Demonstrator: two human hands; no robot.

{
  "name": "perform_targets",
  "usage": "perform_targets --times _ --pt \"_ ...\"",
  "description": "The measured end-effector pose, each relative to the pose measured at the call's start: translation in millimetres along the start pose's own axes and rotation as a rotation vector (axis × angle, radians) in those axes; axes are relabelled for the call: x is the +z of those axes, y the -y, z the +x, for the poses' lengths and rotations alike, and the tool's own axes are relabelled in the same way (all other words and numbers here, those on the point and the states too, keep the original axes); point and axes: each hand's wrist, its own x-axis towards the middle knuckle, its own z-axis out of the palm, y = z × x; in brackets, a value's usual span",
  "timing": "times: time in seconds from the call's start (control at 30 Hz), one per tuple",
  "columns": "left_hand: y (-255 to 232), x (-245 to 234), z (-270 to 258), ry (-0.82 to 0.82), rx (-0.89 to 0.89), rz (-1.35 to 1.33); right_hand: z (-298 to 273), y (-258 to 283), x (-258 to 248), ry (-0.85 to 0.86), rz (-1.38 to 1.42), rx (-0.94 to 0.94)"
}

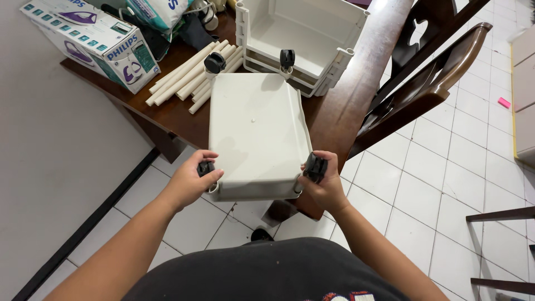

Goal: The person assembles a white plastic storage unit by attaching black caster wheels to the base and inserting vertical support poles into the frame. The person handles the base, wheels, and poles one at a time, securing each component before moving to the next.

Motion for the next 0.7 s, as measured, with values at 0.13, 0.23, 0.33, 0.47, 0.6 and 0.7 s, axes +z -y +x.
perform_targets --times 0.13,0.23,0.33,0.47,0.6,0.7 --pt "2 2 0 0.009 -0.017 0.032 -3 -2 2 -0.017 -0.061 -0.034" --pt "1 2 -2 0.013 -0.025 0.044 -5 -3 -2 -0.02 -0.106 -0.031" --pt "1 2 -4 0.025 -0.032 0.047 -7 0 -3 -0.043 -0.176 0.032" --pt "5 1 -3 0.03 -0.029 0.07 -4 29 2 -0.072 -0.447 0.045" --pt "7 2 -1 0.024 0.004 0.052 23 75 2 -0.046 -0.84 0.025" --pt "4 -1 -1 0.046 -0.034 0.067 47 90 18 -0.006 -0.91 0.154"
